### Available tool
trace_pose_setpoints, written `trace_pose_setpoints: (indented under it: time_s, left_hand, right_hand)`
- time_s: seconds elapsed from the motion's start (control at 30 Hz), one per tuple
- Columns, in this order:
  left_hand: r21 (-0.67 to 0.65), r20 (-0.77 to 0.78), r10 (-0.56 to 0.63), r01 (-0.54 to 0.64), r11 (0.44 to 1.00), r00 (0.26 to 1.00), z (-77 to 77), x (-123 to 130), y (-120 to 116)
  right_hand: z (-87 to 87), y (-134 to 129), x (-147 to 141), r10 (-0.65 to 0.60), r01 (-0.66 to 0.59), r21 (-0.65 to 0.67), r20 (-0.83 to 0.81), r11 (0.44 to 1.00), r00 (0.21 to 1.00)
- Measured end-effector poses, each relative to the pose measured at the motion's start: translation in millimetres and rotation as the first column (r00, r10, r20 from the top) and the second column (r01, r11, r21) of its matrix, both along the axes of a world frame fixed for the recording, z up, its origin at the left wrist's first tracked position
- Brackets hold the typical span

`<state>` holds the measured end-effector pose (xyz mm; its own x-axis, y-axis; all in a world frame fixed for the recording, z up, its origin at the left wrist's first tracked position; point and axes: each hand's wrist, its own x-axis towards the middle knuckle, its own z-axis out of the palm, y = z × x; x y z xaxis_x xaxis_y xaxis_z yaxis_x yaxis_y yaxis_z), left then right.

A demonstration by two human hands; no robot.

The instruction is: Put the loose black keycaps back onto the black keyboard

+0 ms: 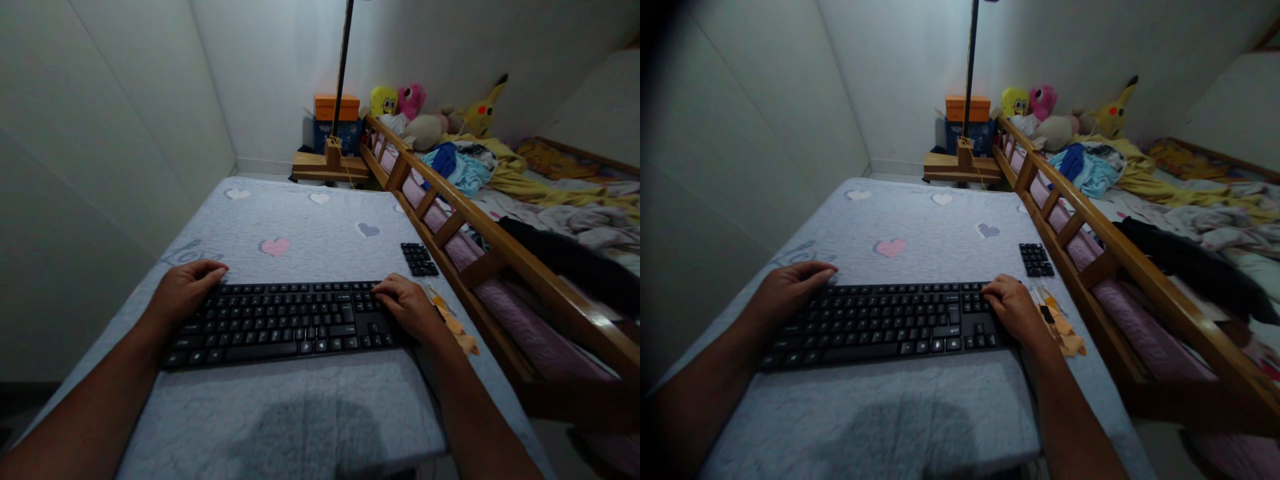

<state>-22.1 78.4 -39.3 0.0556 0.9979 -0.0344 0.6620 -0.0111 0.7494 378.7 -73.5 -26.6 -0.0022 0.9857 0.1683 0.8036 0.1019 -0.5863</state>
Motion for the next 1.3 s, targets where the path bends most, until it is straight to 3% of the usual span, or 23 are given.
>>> trace_pose_setpoints:
  time_s: [0.7, 1.3]
  left_hand:
    - [0.000, -0.004, 0.011, -0.011, 1.000, 1.000, -4.9, -0.8, 2.2]
    - [0.003, -0.009, 0.009, -0.009, 1.000, 1.000, -7.6, -2.5, 3.5]
  right_hand:
    - [2.7, 1.7, -6.8, -0.121, 0.113, -0.092, -0.090, 0.989, 0.989]
    - [3.9, 5.3, -7.6, -0.128, 0.118, -0.114, -0.080, 0.986, 0.989]
